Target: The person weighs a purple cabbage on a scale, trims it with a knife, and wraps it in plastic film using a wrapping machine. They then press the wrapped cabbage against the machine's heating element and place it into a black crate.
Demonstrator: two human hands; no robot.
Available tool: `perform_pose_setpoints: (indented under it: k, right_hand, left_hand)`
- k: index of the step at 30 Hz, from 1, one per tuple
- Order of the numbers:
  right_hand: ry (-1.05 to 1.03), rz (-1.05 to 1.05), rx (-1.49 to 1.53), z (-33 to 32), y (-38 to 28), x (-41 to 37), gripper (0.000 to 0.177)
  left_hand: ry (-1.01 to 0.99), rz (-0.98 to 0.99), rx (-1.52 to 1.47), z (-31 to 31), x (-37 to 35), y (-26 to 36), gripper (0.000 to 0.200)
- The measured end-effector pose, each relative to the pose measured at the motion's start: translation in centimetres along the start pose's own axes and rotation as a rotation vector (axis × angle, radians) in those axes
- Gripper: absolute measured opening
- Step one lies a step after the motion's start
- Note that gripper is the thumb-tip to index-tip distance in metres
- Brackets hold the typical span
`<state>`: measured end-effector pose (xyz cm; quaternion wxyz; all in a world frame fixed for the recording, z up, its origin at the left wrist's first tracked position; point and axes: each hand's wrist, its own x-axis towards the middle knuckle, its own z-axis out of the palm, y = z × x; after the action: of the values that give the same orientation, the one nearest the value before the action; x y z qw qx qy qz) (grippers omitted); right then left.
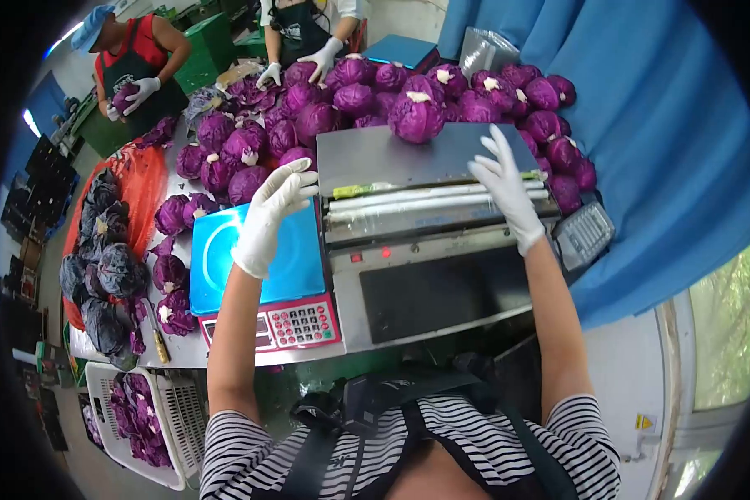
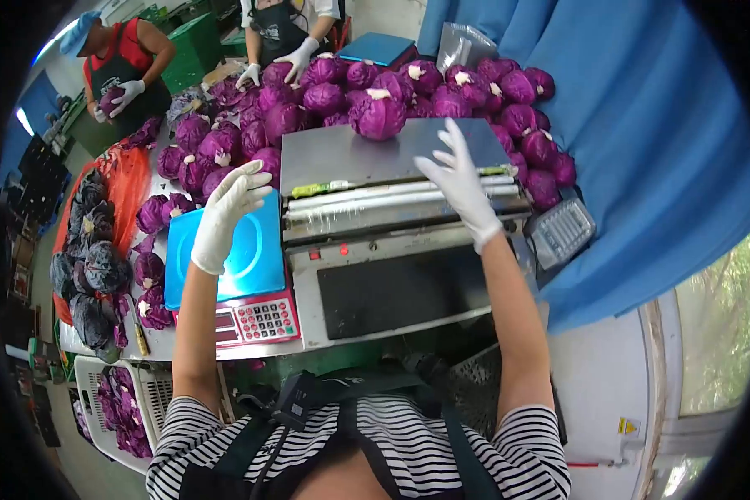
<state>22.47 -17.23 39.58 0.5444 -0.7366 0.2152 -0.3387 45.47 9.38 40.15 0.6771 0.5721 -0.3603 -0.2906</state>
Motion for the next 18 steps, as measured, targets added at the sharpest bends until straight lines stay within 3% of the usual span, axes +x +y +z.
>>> perform_pose_setpoints:
  k: [4,7,12,14,16,18]
  right_hand:
    - [-0.006,-0.299,-0.421,3.6,1.8,11.1,0.112]
    - [-0.064,-0.19,-0.57,5.7,3.5,15.4,0.121]
    - [-0.127,-0.273,-0.5,5.4,4.9,16.8,0.083]
    - [-0.074,-0.339,-0.668,5.7,4.3,16.0,0.076]
    - [-0.133,-0.267,-0.431,6.5,4.7,15.7,0.073]
    - [-0.243,-0.328,-0.354,9.7,0.9,13.6,0.07]
  left_hand:
    - [-0.019,-0.062,0.111,2.4,1.5,-0.1,0.04]
    - [-0.014,-0.11,0.105,1.7,-0.5,-1.6,0.043]
    - [0.285,-0.192,0.118,-3.7,-7.3,-2.7,0.046]
    - [0.454,-0.213,0.097,-6.3,-10.0,-3.5,0.044]
    - [0.556,-0.199,0.062,-8.4,-12.6,-3.6,0.043]
    - [0.675,-0.207,0.062,-10.2,-14.2,-3.8,0.043]
